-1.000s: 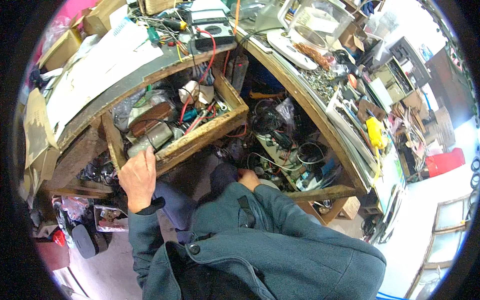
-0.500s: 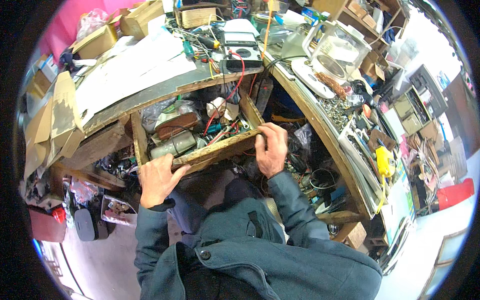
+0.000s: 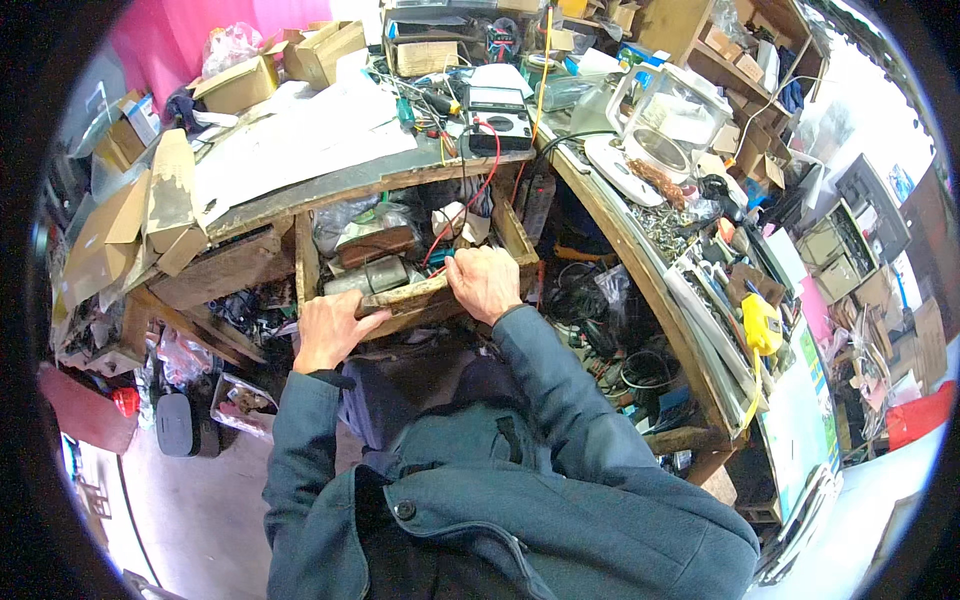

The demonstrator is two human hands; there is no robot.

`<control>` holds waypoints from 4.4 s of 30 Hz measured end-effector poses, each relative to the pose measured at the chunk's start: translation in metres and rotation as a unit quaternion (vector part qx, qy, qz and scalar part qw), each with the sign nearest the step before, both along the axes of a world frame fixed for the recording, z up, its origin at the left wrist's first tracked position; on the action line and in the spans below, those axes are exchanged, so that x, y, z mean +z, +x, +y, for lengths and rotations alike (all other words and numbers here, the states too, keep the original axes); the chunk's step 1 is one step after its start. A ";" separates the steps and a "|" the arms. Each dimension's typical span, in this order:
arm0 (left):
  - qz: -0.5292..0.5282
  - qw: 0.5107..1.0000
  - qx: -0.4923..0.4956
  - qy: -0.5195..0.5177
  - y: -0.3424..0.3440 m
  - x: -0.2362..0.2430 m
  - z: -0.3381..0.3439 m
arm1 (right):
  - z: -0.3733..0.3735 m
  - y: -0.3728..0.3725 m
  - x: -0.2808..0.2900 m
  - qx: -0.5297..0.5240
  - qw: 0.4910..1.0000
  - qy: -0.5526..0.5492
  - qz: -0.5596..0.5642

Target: The person works at a cluttered workbench, using a soldering iron to solder wires onto a green circuit board. They then handle a small black cylindrical component, inspecting it and placing it into a wooden drawer among other parts.

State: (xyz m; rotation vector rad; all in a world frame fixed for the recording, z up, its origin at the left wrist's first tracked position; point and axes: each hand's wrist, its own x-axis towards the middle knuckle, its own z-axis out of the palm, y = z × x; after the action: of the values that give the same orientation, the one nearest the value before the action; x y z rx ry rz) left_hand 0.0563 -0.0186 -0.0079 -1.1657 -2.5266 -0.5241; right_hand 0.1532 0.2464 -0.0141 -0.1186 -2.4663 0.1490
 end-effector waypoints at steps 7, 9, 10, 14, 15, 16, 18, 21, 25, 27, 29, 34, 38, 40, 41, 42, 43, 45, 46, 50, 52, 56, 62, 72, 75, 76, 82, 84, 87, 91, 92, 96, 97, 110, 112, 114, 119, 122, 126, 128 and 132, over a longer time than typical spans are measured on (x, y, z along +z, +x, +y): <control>0.026 0.999 -0.032 -0.031 0.009 0.007 -0.010 | -0.007 0.017 0.002 0.011 1.000 -0.010 0.026; 0.002 0.999 -0.037 -0.037 0.030 0.005 -0.024 | -0.019 0.037 0.000 0.034 0.999 -0.007 0.041; -0.004 0.998 -0.051 -0.036 0.037 0.000 -0.027 | -0.023 0.050 -0.001 0.035 0.998 -0.014 0.047; -0.003 0.997 -0.073 -0.025 0.062 -0.011 -0.040 | -0.035 0.072 -0.002 0.057 0.998 -0.011 0.001; -0.011 0.997 -0.077 -0.021 0.060 -0.013 -0.040 | -0.035 0.071 0.001 0.062 0.998 -0.019 -0.009; -0.017 0.996 -0.082 -0.015 0.058 -0.012 -0.039 | -0.035 0.070 0.006 0.066 0.997 -0.025 -0.016; -0.029 0.995 -0.092 -0.008 0.055 -0.012 -0.036 | -0.033 0.064 0.011 0.091 0.993 -0.053 -0.059; -0.044 0.995 -0.088 -0.017 0.054 -0.007 -0.035 | -0.025 0.051 0.026 0.148 0.972 -0.068 -0.168; -0.074 0.995 -0.065 -0.034 0.056 -0.002 -0.035 | -0.024 0.007 0.061 0.227 0.961 -0.013 -0.159; -0.076 0.995 -0.063 -0.032 0.056 -0.005 -0.036 | -0.024 -0.019 0.075 0.211 0.966 0.010 -0.146; -0.073 0.995 -0.064 -0.019 0.056 -0.007 -0.035 | -0.016 -0.055 0.070 0.224 0.963 0.018 -0.150; -0.071 0.995 -0.072 -0.012 0.052 -0.008 -0.033 | 0.024 -0.151 -0.009 0.134 0.963 0.106 -0.208; -0.085 0.994 -0.067 -0.026 0.052 -0.009 -0.038 | 0.012 -0.187 -0.032 0.044 0.978 0.160 -0.130; -0.096 0.992 -0.081 -0.025 0.053 -0.011 -0.038 | 0.009 -0.181 -0.032 0.020 0.986 0.131 -0.099; -0.098 0.992 -0.079 -0.024 0.053 -0.011 -0.040 | 0.010 -0.189 -0.037 0.007 0.972 0.157 -0.172; -0.099 0.992 -0.073 -0.022 0.054 -0.012 -0.041 | 0.009 -0.196 -0.035 0.005 0.966 0.151 -0.208; -0.098 0.993 -0.067 -0.020 0.055 -0.012 -0.042 | 0.006 -0.203 -0.033 0.002 0.960 0.146 -0.241; -0.095 0.993 -0.067 -0.024 0.055 -0.011 -0.040 | 0.008 -0.203 -0.027 -0.022 0.952 0.124 -0.280; -0.094 0.993 -0.067 -0.032 0.055 -0.009 -0.038 | 0.015 -0.201 -0.026 0.008 0.953 0.140 -0.268; -0.093 0.993 -0.064 -0.036 0.055 -0.010 -0.039 | 0.012 -0.173 -0.002 0.106 0.968 0.045 -0.223; -0.109 0.991 -0.070 -0.026 0.054 -0.008 -0.042 | -0.004 -0.161 0.017 0.140 0.966 -0.023 -0.215; -0.203 0.974 -0.099 0.031 0.047 0.017 -0.039 | -0.008 -0.129 0.030 0.296 0.818 -0.423 -0.255; -0.339 0.916 -0.036 0.209 0.010 0.066 -0.005 | -0.003 -0.112 0.032 0.397 0.621 -0.610 -0.293; -0.565 0.648 -0.056 0.508 -0.039 0.013 0.041 | -0.011 -0.100 0.041 0.383 0.551 -0.697 -0.253; -0.571 0.633 -0.066 0.518 -0.033 0.013 0.037 | -0.015 -0.096 0.050 0.354 0.564 -0.690 -0.282; -0.557 0.656 -0.059 0.506 -0.031 0.015 0.037 | -0.014 -0.095 0.050 0.358 0.560 -0.688 -0.291; -0.504 0.698 -0.059 0.505 -0.030 0.015 0.038 | -0.017 -0.094 0.044 0.369 0.559 -0.684 -0.290; -0.498 0.692 -0.064 0.518 -0.029 0.015 0.037 | -0.021 -0.092 0.044 0.359 0.552 -0.702 -0.271; -0.486 0.692 -0.060 0.530 -0.027 0.017 0.036 | -0.023 -0.092 0.051 0.358 0.486 -0.761 -0.240; -0.490 0.696 -0.086 0.518 -0.025 0.020 0.038 | -0.019 -0.095 0.045 0.352 0.509 -0.755 -0.218; -0.489 0.696 -0.092 0.517 -0.025 0.022 0.040 | -0.019 -0.096 0.042 0.351 0.546 -0.732 -0.209; -0.517 0.643 -0.127 0.551 -0.026 0.021 0.039 | -0.021 -0.098 0.035 0.368 0.574 -0.715 -0.156; -0.509 0.655 -0.119 0.545 -0.026 0.019 0.037 | -0.023 -0.098 0.037 0.358 0.565 -0.724 -0.171; -0.517 0.667 -0.090 0.529 -0.027 0.019 0.040 | -0.022 -0.098 0.031 0.343 0.591 -0.714 -0.152; -0.516 0.669 -0.083 0.528 -0.027 0.018 0.038 | -0.023 -0.098 0.031 0.335 0.589 -0.716 -0.168; -0.519 0.664 -0.078 0.533 -0.027 0.017 0.039 | -0.023 -0.098 0.032 0.337 0.593 -0.712 -0.167; -0.509 0.657 -0.057 0.553 -0.028 0.017 0.041 | -0.022 -0.099 0.030 0.310 0.602 -0.719 -0.155; -0.499 0.651 -0.044 0.570 -0.035 0.008 0.035 | -0.020 -0.101 0.024 0.315 0.608 -0.710 -0.162; -0.488 0.626 -0.037 0.607 -0.035 0.010 0.037 | -0.024 -0.094 0.039 0.332 0.577 -0.716 -0.211; -0.484 0.622 -0.032 0.614 -0.036 0.009 0.035 | -0.030 -0.091 0.041 0.350 0.569 -0.706 -0.235; -0.496 0.626 -0.041 0.600 -0.037 0.002 0.030 | -0.036 -0.092 0.037 0.375 0.572 -0.687 -0.246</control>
State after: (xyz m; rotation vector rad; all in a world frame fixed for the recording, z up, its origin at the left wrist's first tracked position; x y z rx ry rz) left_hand 0.0192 0.0115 -0.0056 -0.3617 -1.6919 -2.8692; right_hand 0.0615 0.2101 0.0225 0.2958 -2.0022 2.6514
